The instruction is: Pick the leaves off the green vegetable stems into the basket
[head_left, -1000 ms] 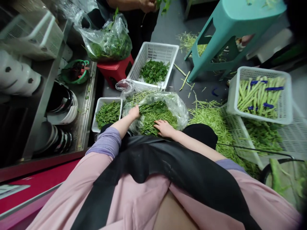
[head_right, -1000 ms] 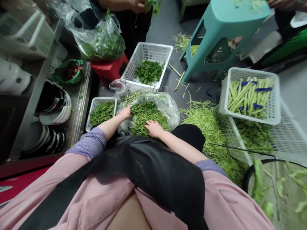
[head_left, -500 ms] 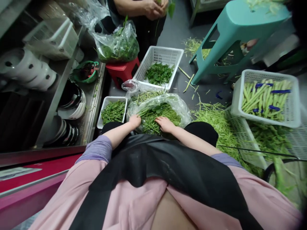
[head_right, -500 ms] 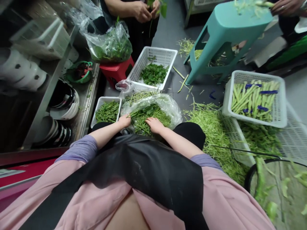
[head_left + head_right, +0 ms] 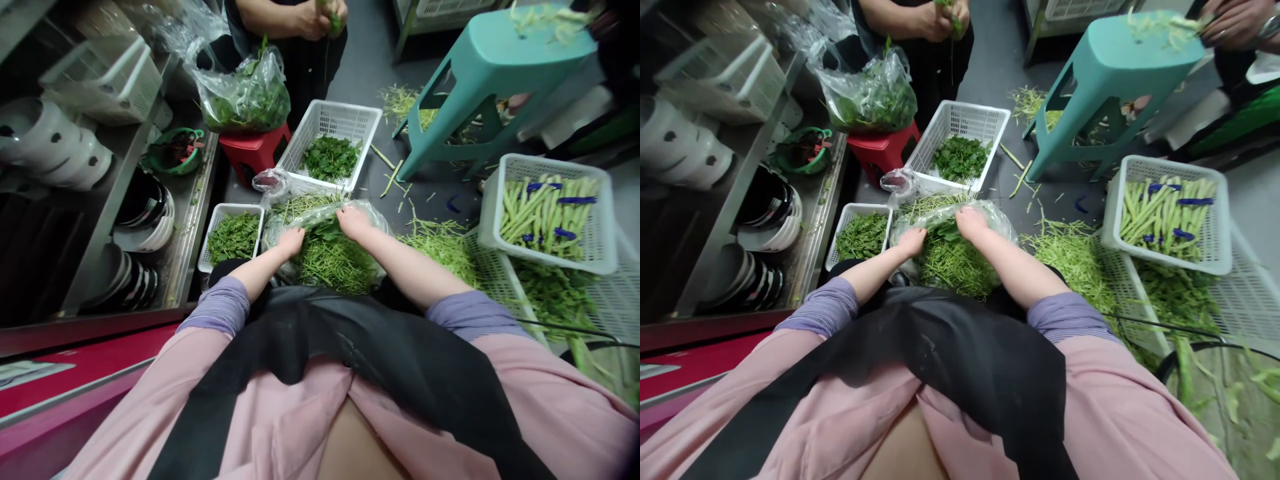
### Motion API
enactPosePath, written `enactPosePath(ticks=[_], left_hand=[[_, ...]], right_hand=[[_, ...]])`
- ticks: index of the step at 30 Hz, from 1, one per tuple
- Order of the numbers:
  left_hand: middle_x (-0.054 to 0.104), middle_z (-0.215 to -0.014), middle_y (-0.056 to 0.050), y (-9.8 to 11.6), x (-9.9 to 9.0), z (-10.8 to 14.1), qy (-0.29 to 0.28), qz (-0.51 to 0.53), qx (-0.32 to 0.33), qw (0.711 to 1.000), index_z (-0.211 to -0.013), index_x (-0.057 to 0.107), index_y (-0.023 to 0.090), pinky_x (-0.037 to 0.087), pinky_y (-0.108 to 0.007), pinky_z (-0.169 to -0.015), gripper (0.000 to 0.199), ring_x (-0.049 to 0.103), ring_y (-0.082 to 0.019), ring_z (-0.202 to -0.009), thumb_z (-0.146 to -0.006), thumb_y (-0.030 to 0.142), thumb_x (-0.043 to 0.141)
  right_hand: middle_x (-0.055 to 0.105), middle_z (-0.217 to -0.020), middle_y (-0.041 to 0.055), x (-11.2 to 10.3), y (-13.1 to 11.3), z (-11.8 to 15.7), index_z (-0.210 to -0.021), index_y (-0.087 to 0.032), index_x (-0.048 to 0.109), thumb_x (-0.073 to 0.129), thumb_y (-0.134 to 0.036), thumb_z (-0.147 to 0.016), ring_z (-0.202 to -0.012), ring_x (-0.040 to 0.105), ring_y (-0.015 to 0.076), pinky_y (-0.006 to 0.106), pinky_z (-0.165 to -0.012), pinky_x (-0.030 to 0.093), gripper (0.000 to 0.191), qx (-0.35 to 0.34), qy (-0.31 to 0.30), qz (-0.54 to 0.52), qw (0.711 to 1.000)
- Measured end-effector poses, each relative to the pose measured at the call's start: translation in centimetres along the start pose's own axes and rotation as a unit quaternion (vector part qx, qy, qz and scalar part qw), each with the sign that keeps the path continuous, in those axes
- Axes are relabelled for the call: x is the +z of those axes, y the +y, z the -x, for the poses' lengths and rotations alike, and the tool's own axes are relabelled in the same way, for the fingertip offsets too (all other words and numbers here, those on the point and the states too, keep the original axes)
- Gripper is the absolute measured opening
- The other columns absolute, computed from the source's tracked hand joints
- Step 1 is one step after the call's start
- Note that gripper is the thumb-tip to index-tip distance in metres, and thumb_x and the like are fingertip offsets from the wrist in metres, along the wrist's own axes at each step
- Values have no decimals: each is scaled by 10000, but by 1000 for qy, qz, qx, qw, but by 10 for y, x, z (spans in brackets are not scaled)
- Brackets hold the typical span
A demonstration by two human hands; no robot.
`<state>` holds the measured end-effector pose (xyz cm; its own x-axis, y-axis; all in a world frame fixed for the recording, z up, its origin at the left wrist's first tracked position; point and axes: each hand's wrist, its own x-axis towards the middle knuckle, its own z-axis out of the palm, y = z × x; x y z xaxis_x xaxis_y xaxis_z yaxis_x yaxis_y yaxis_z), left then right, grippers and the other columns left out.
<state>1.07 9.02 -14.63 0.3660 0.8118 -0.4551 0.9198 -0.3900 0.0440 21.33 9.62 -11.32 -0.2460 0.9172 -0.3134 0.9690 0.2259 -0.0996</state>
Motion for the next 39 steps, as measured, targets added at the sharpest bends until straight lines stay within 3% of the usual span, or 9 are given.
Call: enactPosePath(ticks=[3,8,13,16,19,24,27,31,39], left_hand=[[577,-1248,-191,1,7,-8,10,19,21,1000,-1296,523,118,403,-377,-1023,415,514,-262,-1226,-951,151,296],[496,-1363,-215,-3,10,-26,17,50,-34,998,-1395,412,120,413,-370,-1023,485,485,-278,-1277,-912,168,423],[602,-1277,-196,-30,15,-46,-83,122,-132,980,-1373,460,88,480,-293,-935,583,610,-249,-1137,-831,269,577],[677,-1171,-147,-41,13,-53,-133,143,-116,974,-1174,647,118,493,-256,-905,451,637,-241,-1080,-762,301,656],[712,-1086,-95,-44,2,-60,-135,153,-98,974,-1059,710,147,492,-220,-889,361,644,-220,-1049,-734,298,671],[729,-925,-60,-48,-20,-68,-142,190,-80,968,-1017,728,131,517,-202,-767,339,676,-176,-870,-719,279,666],[726,-837,-49,-49,-29,-68,-156,213,-72,962,-950,744,126,526,-212,-707,299,677,-161,-772,-691,265,690],[732,-845,-52,-45,-33,-65,-182,270,-80,942,-937,742,118,534,-221,-678,271,677,-149,-727,-695,224,677],[734,-915,-90,-36,-18,-62,-145,272,-146,940,-972,728,74,526,-204,-624,362,680,-171,-754,-630,189,757]], right_hand=[[453,-1404,203,-16,-6,-25,-1499,-170,314,283,-59,-889,-1243,499,290,424,-966,465,621,-11,56,-32,998],[494,-1384,162,-6,-20,-40,-1560,-219,76,422,-41,-824,-1195,547,257,376,-966,480,832,-4,14,-115,993],[339,-1533,130,6,-9,-38,-1561,-257,104,409,4,-803,-1307,475,281,385,-1019,452,858,-9,5,-112,994],[428,-1469,154,-1,-4,-35,-1561,-206,124,428,-5,-802,-1252,518,276,379,-995,463,842,-7,-29,-109,994],[526,-1359,172,-6,-10,-22,-1510,-146,283,427,-85,-858,-1170,550,280,378,-947,480,671,-6,-20,-86,996],[571,-1263,182,12,-40,16,-1291,-108,551,310,-115,-919,-1162,509,267,365,-938,471,443,-153,-27,-29,987],[437,-1438,168,34,-53,27,-1428,-118,431,285,-76,-897,-1202,480,260,370,-947,472,552,-201,-45,-37,978],[256,-1570,116,53,-55,25,-1546,-133,196,303,-48,-847,-1209,461,259,367,-959,471,713,-146,7,-67,987],[488,-1374,171,74,-50,20,-1477,-132,371,280,-110,-895,-1170,475,286,413,-942,446,589,-182,-38,-42,982]])
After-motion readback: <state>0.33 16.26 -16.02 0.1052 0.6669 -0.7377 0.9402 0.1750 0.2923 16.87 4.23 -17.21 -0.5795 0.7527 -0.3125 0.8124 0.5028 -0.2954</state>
